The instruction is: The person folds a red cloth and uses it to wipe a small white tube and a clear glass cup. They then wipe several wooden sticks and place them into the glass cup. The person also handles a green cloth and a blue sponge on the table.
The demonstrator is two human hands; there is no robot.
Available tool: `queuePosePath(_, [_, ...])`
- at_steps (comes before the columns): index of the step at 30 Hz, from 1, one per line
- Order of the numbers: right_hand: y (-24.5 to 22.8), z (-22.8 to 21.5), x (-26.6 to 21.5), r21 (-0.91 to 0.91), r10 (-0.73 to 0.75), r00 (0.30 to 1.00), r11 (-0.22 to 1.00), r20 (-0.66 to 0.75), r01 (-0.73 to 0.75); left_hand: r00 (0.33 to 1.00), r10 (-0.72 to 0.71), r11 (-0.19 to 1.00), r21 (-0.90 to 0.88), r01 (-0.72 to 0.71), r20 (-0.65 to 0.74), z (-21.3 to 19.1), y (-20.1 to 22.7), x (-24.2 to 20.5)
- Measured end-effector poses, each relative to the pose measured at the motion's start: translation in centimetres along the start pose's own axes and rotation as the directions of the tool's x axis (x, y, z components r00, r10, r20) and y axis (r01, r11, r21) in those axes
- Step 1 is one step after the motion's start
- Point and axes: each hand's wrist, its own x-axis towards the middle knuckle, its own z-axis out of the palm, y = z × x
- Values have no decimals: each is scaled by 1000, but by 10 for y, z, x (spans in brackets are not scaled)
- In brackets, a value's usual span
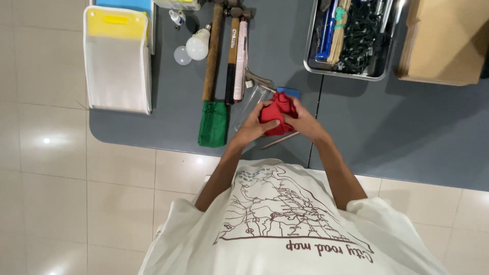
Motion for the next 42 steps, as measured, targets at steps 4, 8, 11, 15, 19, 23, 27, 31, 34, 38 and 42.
queuePosePath(4, [12,-4,-7,67,95,990,993,101,-102,997,-39,999,-40,36,-67,-2,-47,8])
queuePosePath(8, [10,-33,10,103,155,975,980,157,-172,982,23,998,-53,-33,-189,-16,-81,10])
queuePosePath(11, [17,-91,69,102,95,995,991,-28,-92,959,1,998,-56,-17,-283,-23,-74,-1])
queuePosePath(15, [11,-162,161,1,89,916,995,-391,-97,934,-40,988,-153,-16,-356,-31,-76,-18])
queuePosePath(19, [65,-209,223,-203,-50,891,978,-450,-48,894,-80,972,-235,-29,-440,-41,-90,-27])
queuePosePath(23, [89,-230,265,-606,-283,856,794,-433,-45,865,-127,956,-292,-24,-486,-28,-87,-16])
queuePosePath(27, [68,-227,253,-488,-109,859,855,-501,-175,886,-126,960,-281,-6,-447,-14,-62,39])
queuePosePath(31, [130,-238,270,-701,-431,784,714,-448,-8,920,-82,967,-255,-20,-383,-12,-62,121])
queuePosePath(34, [114,-220,268,-674,-527,672,737,-520,56,935,-14,953,-289,-95,-354,-10,-63,186])
queuePosePath(38, [56,-185,237,-580,-506,658,805,-558,127,934,-67,948,-314,-50,-352,3,-47,213])
queuePosePath(42, [11,-179,220,-588,-316,800,807,-510,-56,931,-109,958,-288,5,-348,1,-38,216])
